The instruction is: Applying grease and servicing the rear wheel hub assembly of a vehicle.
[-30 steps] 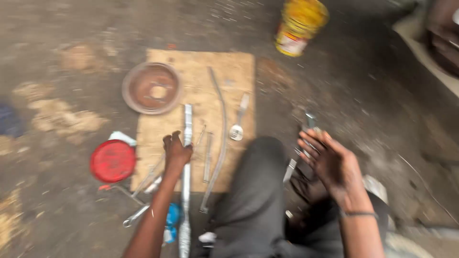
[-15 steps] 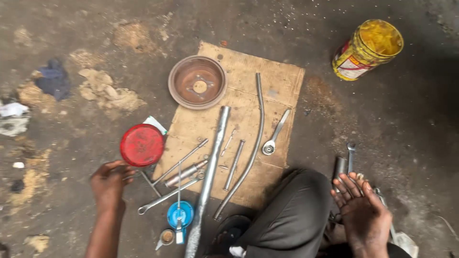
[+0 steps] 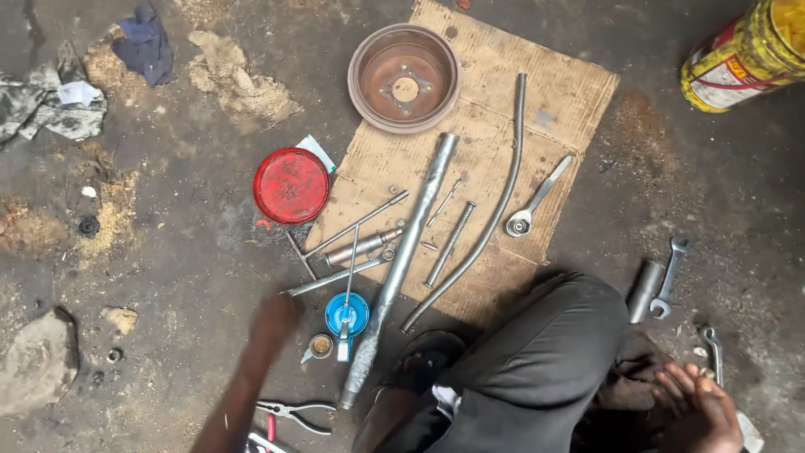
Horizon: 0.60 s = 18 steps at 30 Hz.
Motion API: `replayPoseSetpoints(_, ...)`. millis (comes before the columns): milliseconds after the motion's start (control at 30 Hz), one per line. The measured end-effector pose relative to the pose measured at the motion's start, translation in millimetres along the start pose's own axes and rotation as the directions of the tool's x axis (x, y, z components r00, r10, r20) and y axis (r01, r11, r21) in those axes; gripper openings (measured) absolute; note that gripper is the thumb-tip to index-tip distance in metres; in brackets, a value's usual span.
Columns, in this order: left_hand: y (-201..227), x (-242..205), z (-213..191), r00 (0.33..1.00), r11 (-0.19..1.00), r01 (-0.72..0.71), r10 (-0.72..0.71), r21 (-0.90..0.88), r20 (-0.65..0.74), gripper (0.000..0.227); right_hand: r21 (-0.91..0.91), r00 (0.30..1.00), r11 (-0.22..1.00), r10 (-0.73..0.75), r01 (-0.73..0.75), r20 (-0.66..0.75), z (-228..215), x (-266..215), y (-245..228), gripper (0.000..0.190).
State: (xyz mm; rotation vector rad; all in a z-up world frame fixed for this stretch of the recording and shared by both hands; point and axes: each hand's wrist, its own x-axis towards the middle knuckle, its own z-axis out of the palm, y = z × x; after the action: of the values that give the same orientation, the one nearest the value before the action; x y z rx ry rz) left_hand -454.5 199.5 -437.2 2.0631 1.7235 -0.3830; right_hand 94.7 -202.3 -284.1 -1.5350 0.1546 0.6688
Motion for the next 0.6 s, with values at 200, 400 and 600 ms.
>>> replayPoseSetpoints(200, 36.8, -109.4, 20.6, 0.996, 0.937, -0.025, -0.006, -0.349, -0.087, 0.077, -0.287, 0.884, 0.841, -0.4, 0.459, 0.241, 110.8, -71.6, -43.6, 0.037)
replayPoseSetpoints(400, -79.9, -39.7, 144.0, 0.71, 0.888, -0.457, 0.324, -0.059, -0.625, 0.051, -0.519, 0.693, 0.464, -0.412, 0.718, 0.591, 200.9, -118.6, -71.6, 0.048)
replayPoseSetpoints(600, 83.0, -78.2, -142.0, 0.9, 0.63, -0.325, -0.022, -0.705, -0.435, 0.044, -0.434, 0.478, 0.202, -0.434, 0.878, 0.764, 225.3, -137.2, -94.1, 0.075)
